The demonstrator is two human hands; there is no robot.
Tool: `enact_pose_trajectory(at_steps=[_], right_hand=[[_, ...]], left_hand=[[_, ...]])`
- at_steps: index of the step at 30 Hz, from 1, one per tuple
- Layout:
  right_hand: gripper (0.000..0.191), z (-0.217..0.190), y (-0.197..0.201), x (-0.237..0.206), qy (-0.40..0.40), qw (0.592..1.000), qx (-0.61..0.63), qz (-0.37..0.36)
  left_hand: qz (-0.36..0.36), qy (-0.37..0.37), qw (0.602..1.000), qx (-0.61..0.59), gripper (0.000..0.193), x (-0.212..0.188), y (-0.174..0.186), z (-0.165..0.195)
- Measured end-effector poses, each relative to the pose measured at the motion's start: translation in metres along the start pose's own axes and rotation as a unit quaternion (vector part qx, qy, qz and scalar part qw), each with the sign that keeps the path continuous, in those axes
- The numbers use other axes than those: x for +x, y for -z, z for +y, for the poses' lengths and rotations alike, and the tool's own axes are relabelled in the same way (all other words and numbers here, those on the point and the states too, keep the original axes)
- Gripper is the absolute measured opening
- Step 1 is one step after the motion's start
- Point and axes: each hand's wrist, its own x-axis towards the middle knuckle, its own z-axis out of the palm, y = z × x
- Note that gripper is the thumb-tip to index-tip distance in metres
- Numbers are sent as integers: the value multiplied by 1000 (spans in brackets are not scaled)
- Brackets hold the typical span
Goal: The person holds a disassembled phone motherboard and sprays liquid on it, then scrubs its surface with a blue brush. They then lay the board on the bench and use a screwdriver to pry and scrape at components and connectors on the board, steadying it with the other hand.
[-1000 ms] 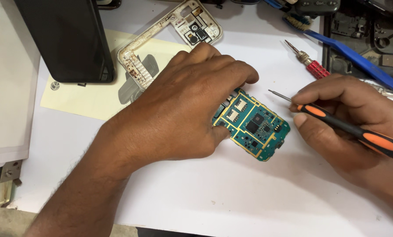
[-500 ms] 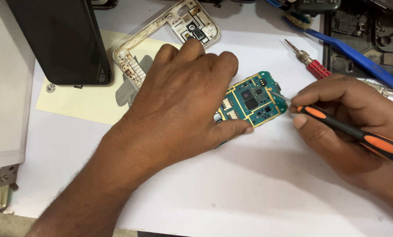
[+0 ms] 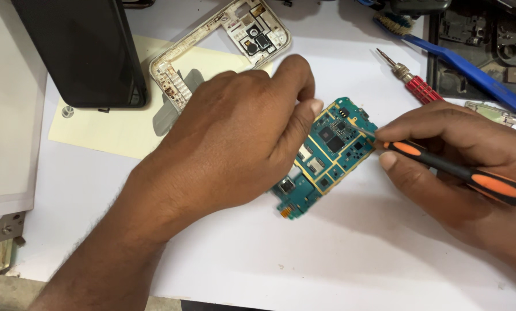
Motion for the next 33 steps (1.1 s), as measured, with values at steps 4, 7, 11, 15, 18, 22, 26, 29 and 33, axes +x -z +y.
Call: enact_pose_trajectory(at_steps=[4,7,11,15,18,22,26,29,33], right_hand=[[22,4,2,-5,-111,993,16,-20],[24,10,4,-6,-89,995,15,-32],[24,13,2,-9,-74,993,81,-40],[21,13,1,-10,-34,996,71,-35],[19,15,5,-10,-32,997,45,-58],[22,18,6,-10,-17,994,96,-58],[22,19,5,-11,-40,992,107,-44],[22,19,3,-12,-44,994,95,-33],[20,19,4,-15,-63,992,101,-46]], left_hand=[[-3,-33,999,-24,16,0,0,-1],[3,-64,997,-36,19,0,-1,-3],[-22,-56,996,-64,25,0,-2,-5],[-41,-57,996,-50,28,1,-4,-5],[-70,-43,996,-46,32,2,-6,-3],[-103,-10,993,-49,26,2,-7,-2],[-84,-31,995,-36,18,3,-8,-2],[-57,-42,997,-24,20,3,-8,-2],[-37,-43,998,-14,22,4,-9,-3]])
